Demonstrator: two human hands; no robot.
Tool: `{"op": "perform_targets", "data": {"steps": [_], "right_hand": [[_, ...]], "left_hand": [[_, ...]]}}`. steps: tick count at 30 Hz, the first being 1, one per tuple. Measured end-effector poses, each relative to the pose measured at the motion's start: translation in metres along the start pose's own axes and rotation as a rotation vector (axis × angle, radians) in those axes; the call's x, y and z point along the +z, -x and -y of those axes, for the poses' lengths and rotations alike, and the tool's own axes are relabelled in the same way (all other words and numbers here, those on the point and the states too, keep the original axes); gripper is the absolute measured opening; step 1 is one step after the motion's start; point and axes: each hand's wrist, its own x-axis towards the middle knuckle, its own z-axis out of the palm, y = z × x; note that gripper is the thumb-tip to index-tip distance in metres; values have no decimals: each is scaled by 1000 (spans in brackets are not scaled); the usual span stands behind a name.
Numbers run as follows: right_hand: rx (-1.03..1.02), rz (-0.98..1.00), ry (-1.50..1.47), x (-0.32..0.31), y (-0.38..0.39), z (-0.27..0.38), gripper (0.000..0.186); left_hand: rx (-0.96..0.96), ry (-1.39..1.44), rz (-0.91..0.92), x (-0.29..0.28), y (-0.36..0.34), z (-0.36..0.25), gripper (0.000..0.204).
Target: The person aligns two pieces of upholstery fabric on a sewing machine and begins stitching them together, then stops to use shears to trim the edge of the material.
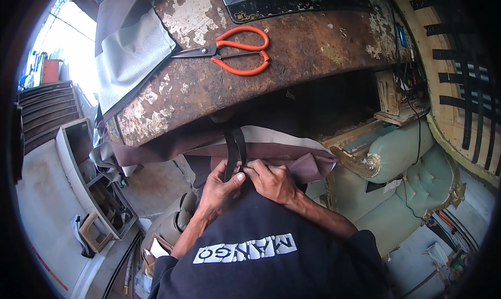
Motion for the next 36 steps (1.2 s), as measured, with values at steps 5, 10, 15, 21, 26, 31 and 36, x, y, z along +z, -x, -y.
{"op": "perform_targets", "data": {"steps": [5, 10, 15, 21, 26, 31, 36], "right_hand": [[-9, 40, -48, -2, 0, -1, 10], [-28, 160, -20, -3, -1, -5, 11], [168, 215, -63, -23, -23, 15, 39], [-15, 379, -13, -33, -44, 23, 55], [-125, 854, -71, -7, -45, 23, 55], [-2, 1009, -373, 36, -51, 28, 49], [133, 1133, -288, 38, -64, 28, 52]], "left_hand": [[-93, 123, 43, -12, -2, 3, 29], [-40, -95, -34, -12, -3, 4, 26], [52, -61, -123, -11, -11, 1, 28], [398, 170, -148, -24, -7, -37, 30], [527, 435, -164, -27, 4, -60, 28], [579, 494, -171, -37, 13, -57, 26], [697, 618, -235, -49, 33, -50, 26]]}}
